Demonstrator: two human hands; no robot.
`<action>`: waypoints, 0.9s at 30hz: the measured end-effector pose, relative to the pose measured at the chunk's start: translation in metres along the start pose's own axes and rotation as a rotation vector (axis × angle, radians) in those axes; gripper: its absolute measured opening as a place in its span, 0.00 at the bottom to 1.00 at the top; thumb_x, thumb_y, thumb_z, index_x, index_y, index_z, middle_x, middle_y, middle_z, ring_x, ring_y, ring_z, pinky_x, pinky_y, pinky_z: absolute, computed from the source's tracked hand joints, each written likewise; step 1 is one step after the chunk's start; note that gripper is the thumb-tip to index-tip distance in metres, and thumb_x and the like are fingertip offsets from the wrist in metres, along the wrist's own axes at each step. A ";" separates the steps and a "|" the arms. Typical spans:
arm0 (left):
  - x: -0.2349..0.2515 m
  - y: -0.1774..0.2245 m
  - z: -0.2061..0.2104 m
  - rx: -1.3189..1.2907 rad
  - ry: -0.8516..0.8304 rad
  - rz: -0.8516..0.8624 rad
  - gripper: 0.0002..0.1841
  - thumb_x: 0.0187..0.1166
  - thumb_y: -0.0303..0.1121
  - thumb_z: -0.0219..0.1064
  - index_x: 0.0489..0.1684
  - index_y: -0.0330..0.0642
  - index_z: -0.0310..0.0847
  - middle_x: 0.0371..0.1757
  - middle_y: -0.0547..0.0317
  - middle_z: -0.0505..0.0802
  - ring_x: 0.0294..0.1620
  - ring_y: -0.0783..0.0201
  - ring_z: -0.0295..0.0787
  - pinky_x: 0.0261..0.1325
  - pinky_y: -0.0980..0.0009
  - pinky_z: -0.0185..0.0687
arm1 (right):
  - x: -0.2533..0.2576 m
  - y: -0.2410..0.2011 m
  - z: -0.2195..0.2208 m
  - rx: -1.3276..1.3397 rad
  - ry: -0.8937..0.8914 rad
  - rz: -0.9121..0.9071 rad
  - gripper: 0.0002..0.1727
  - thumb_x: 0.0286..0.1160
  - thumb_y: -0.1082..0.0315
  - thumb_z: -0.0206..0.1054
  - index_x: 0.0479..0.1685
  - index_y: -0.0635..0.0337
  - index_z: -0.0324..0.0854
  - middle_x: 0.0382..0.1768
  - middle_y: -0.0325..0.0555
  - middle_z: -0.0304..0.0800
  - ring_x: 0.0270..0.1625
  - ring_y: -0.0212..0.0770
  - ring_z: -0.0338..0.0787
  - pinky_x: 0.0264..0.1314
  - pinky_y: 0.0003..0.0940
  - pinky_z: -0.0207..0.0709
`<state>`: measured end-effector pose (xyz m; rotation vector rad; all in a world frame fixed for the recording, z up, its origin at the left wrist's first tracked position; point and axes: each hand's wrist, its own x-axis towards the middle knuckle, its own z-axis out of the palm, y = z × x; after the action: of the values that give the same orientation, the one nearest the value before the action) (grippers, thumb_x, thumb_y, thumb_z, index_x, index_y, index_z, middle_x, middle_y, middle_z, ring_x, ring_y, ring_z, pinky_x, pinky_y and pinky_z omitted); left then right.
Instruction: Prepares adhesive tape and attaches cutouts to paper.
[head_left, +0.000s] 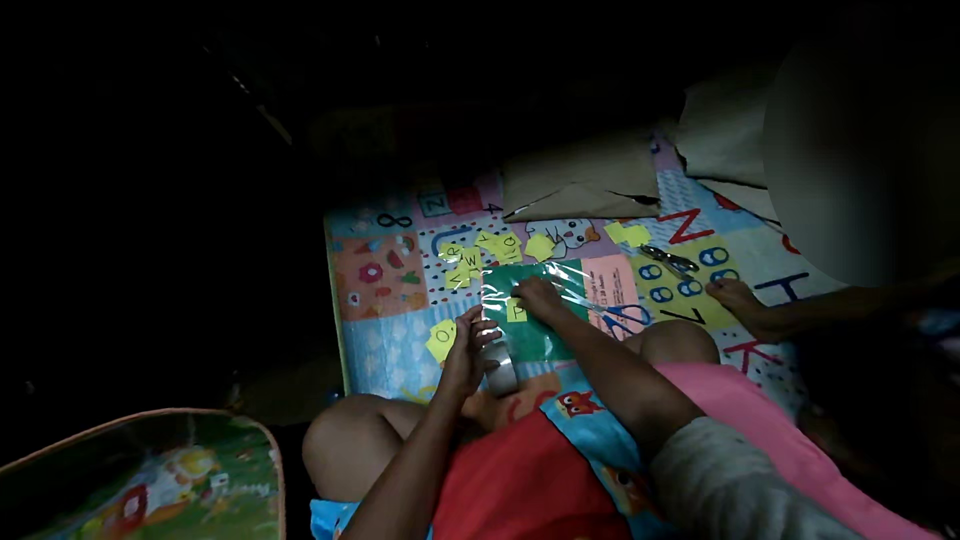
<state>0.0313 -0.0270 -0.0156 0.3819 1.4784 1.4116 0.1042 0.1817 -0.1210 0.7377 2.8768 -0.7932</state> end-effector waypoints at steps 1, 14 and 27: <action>0.002 0.001 -0.002 -0.013 -0.014 -0.002 0.32 0.92 0.50 0.20 0.90 0.45 0.47 0.70 0.47 0.79 0.64 0.50 0.83 0.53 0.48 0.83 | 0.001 0.000 0.001 0.008 0.020 -0.001 0.14 0.74 0.73 0.73 0.57 0.64 0.90 0.60 0.66 0.88 0.69 0.70 0.82 0.71 0.70 0.71; 0.020 0.001 -0.017 -0.023 -0.088 -0.048 0.35 0.90 0.58 0.18 0.91 0.53 0.47 0.66 0.50 0.80 0.54 0.52 0.86 0.45 0.52 0.85 | -0.072 -0.062 -0.053 0.110 -0.238 -0.331 0.33 0.65 0.57 0.83 0.68 0.66 0.82 0.63 0.63 0.86 0.69 0.64 0.82 0.70 0.65 0.70; 0.026 -0.002 -0.020 -0.057 -0.075 -0.036 0.36 0.90 0.59 0.17 0.90 0.54 0.52 0.71 0.47 0.79 0.62 0.47 0.82 0.51 0.46 0.81 | -0.088 -0.079 -0.024 -0.017 0.008 -0.373 0.32 0.63 0.58 0.83 0.64 0.70 0.83 0.60 0.68 0.86 0.66 0.68 0.84 0.64 0.66 0.72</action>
<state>0.0045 -0.0178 -0.0329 0.3667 1.3755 1.3931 0.1469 0.0963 -0.0474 0.2002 3.0660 -0.7958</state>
